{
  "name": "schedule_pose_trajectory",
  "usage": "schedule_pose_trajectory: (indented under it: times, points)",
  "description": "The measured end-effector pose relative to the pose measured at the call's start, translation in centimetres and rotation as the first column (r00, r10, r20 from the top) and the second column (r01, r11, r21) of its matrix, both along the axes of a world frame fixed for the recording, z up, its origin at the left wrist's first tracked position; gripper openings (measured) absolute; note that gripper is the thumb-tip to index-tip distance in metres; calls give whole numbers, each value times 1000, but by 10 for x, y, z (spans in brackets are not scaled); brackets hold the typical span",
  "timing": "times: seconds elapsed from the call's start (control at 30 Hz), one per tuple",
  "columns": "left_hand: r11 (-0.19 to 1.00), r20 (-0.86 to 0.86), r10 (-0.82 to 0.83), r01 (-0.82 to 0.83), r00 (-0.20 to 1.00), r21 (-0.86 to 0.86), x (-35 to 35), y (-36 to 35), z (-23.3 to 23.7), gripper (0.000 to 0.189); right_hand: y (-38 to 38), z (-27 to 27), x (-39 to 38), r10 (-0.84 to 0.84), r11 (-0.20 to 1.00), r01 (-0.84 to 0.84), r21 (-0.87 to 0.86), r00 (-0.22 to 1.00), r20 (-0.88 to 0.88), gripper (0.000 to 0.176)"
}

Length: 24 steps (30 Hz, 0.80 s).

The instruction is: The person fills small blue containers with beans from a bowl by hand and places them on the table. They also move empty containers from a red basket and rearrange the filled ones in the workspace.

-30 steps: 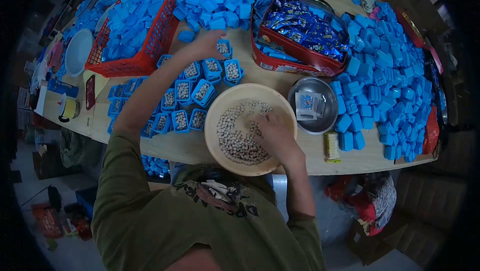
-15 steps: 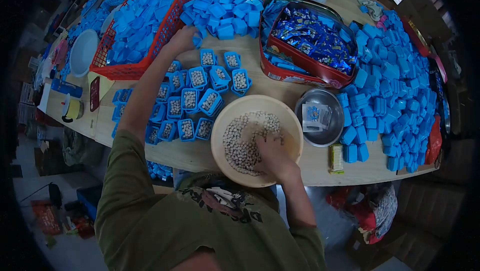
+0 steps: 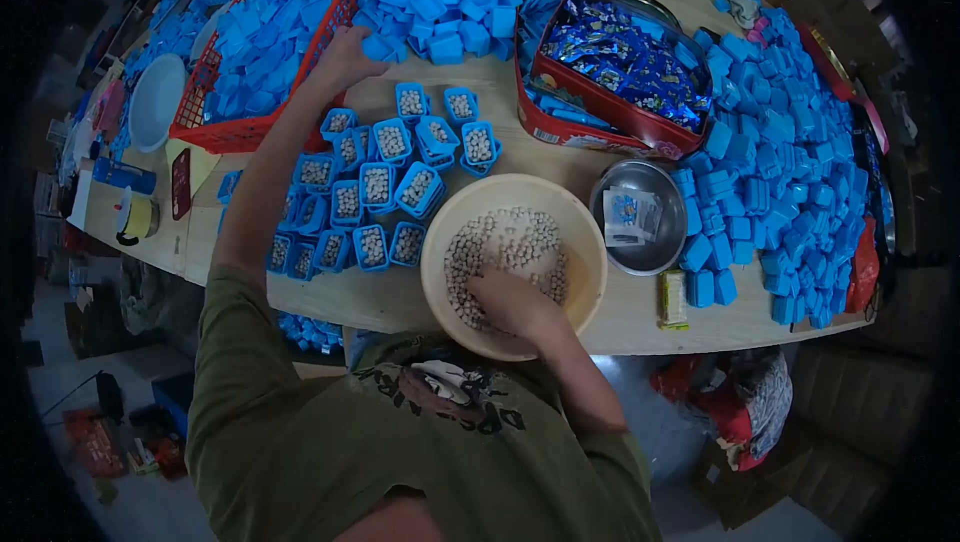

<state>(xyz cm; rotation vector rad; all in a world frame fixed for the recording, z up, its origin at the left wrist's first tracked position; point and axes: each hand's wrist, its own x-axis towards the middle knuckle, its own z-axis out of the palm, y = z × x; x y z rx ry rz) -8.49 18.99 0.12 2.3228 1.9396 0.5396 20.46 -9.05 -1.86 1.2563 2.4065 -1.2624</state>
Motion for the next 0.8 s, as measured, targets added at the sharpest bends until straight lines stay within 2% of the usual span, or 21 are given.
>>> schedule_pose_trajectory:
  times: [0.03, 0.1, 0.13, 0.17, 0.2, 0.27, 0.33, 0.5, 0.67, 0.73, 0.8]
  points:
    - [1000, 0, 8, -8, 1000, -3, 2, -14, 14, 76, 2, 3, 2, 8, 1000, -8, -3, 1000, 0, 20]
    - [974, 180, -221, 228, 958, -18, 17, -57, 42, 73, 6, 15, 9, -18, 1000, 18, -3, 994, -112, 22]
    - [934, 292, -327, 355, 899, -47, 29, -89, 49, 72, 8, 20, 16, -12, 1000, 11, -8, 993, -116, 22]
    - [874, 404, -417, 481, 814, -67, 42, -127, 52, 71, 6, 25, 25, -60, 995, 75, 60, 973, -222, 23]
    - [855, 428, -416, 506, 803, -118, 54, -154, 60, 69, 8, 31, 31, -104, 980, 152, 125, 940, -325, 24]
    - [823, 457, -416, 539, 786, -178, 73, -191, 58, 68, 11, 48, 37, -119, 968, 192, 163, 918, -378, 23]
    - [720, 526, -486, 661, 697, -212, 86, -212, 42, 69, 11, 68, 39, -132, 951, 235, 199, 895, -427, 22]
    - [690, 573, -493, 696, 655, -201, 112, -232, 19, 67, 11, 82, 24, -244, 876, 407, 259, 837, -491, 24]
    - [691, 594, -467, 690, 655, -217, 118, -235, 21, 65, 8, 76, 23, -247, 850, 427, 310, 841, -481, 25]
    - [681, 572, -439, 672, 693, -290, 119, -234, 22, 65, 9, 74, 23, -263, 847, 435, 304, 842, -472, 25]
    - [674, 570, -447, 679, 689, -292, 120, -233, 19, 65, 10, 73, 22, -289, 800, 516, 305, 778, -557, 22]
